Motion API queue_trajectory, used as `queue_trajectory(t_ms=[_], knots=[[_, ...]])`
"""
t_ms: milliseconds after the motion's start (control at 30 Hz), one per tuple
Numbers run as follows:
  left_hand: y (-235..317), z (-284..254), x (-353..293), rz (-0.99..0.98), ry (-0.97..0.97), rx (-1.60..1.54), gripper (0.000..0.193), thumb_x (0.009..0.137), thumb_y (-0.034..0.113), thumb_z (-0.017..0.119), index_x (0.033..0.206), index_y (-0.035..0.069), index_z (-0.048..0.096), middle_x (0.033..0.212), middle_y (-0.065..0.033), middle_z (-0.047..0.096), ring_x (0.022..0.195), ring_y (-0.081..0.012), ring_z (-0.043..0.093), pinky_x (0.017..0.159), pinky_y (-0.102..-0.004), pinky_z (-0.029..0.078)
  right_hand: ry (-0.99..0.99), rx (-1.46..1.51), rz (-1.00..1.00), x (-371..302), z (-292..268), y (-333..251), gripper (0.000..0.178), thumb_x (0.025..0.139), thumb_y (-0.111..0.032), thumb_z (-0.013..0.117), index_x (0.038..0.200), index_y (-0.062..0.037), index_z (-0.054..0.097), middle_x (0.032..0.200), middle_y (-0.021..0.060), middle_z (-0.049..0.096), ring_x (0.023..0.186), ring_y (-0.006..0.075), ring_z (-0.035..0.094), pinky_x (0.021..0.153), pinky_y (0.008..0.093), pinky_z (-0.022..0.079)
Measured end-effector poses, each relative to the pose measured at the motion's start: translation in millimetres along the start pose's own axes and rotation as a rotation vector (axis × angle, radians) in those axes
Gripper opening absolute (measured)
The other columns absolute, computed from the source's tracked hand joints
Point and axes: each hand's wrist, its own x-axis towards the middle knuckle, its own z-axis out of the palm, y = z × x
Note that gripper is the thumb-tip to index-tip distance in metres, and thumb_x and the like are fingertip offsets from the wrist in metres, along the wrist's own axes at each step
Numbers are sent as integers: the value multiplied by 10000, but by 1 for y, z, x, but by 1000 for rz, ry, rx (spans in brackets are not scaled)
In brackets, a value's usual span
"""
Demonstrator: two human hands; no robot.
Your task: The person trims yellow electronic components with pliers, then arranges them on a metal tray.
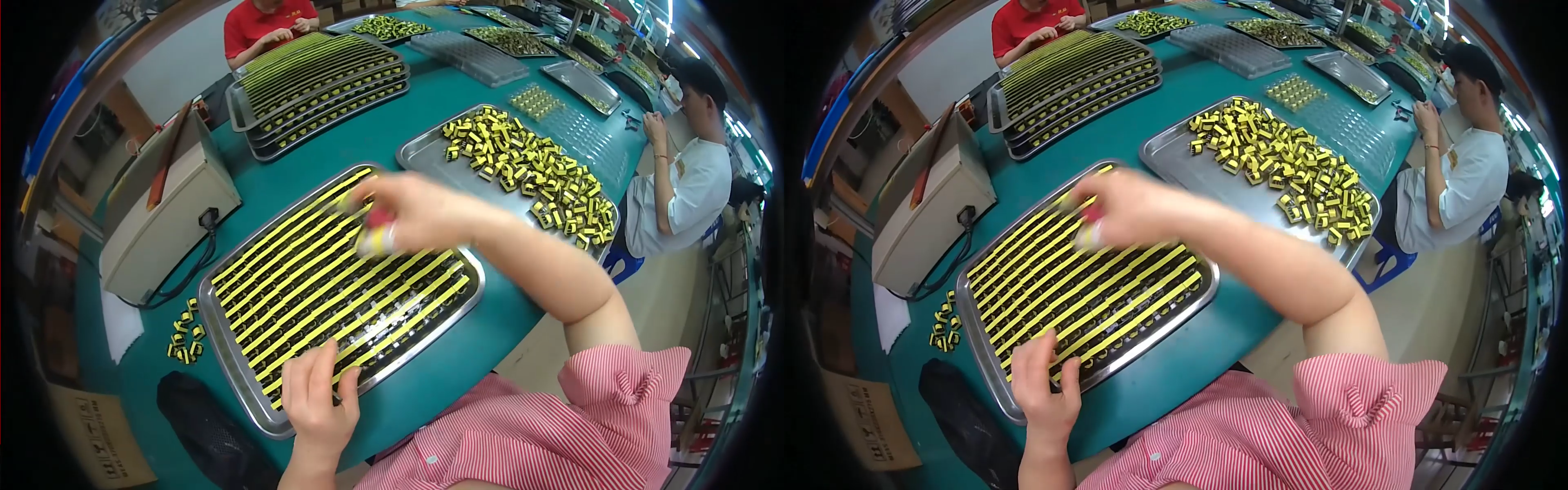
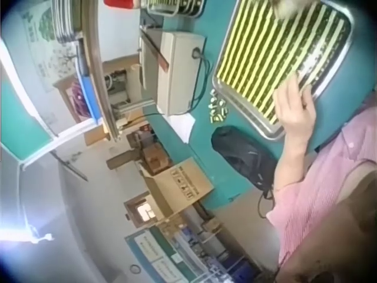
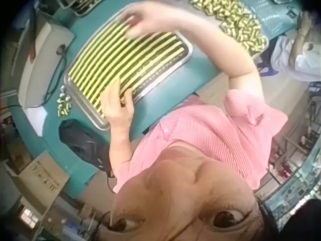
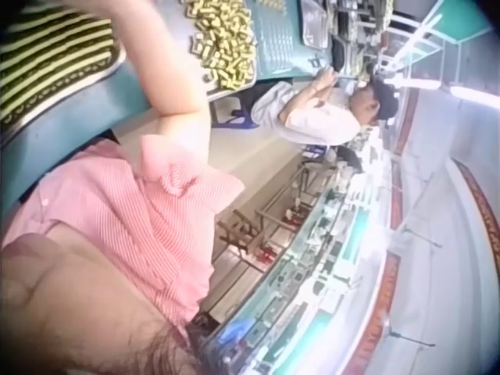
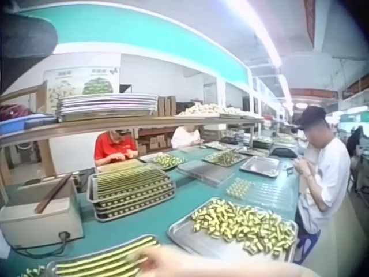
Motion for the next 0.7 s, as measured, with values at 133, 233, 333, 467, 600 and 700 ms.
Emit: queue_trajectory(t_ms=[133, 233, 333, 467, 600, 700], knots=[[3, -3, 4, 34, 132, 15, 444, 652, 35, 708, 1064, -21, 551, 929, -137, 570, 767, -302, 544, 647, -370, 440, -314, 88, -94, -27, 41, -24, 589, 704, -252, 715, 1187, -35, 457, 873, 126, 612, 819, 223, 603, 730, 309, 478], [8, -8, 6, 189, 51, -15, 421, 643, 26, 711, 1042, 5, 578, 945, -114, 581, 761, -282, 547, 644, -360, 446, -404, 14, -129, -33, 55, -23, 632, 704, -288, 709, 1202, -7, 441, 906, 133, 613, 836, 252, 600, 741, 312, 473], [9, -6, 7, 153, 49, -65, 438, 623, 2, 711, 1039, 4, 578, 947, -115, 584, 755, -275, 550, 642, -350, 447, -422, 69, -74, -31, 54, -26, 639, 706, -296, 709, 1209, -9, 438, 904, 132, 613, 822, 243, 596, 725, 312, 470], [9, -9, 8, 115, 47, -73, 450, 614, -26, 706, 1041, 5, 571, 943, -126, 579, 765, -285, 550, 647, -360, 449, -401, 253, -31, -33, 65, -17, 582, 727, -240, 710, 1198, -18, 451, 892, 99, 611, 791, 157, 573, 694, 281, 458], [2, -5, 5, 21, 75, -108, 423, 620, -25, 705, 1023, -4, 575, 934, -144, 547, 771, -303, 547, 650, -355, 456, -374, 432, 108, -38, 72, -14, 497, 736, -88, 705, 1164, -6, 465, 955, 56, 592, 889, 109, 550, 764, 238, 442], [2, -6, 12, -192, 75, -299, 369, 655, -29, 683, 1008, -13, 577, 913, -127, 533, 762, -235, 554, 610, -291, 459, -329, 749, 68, -42, 77, -4, 469, 729, -13, 683, 1153, -12, 481, 976, 56, 587, 897, 113, 542, 784, 239, 439]])
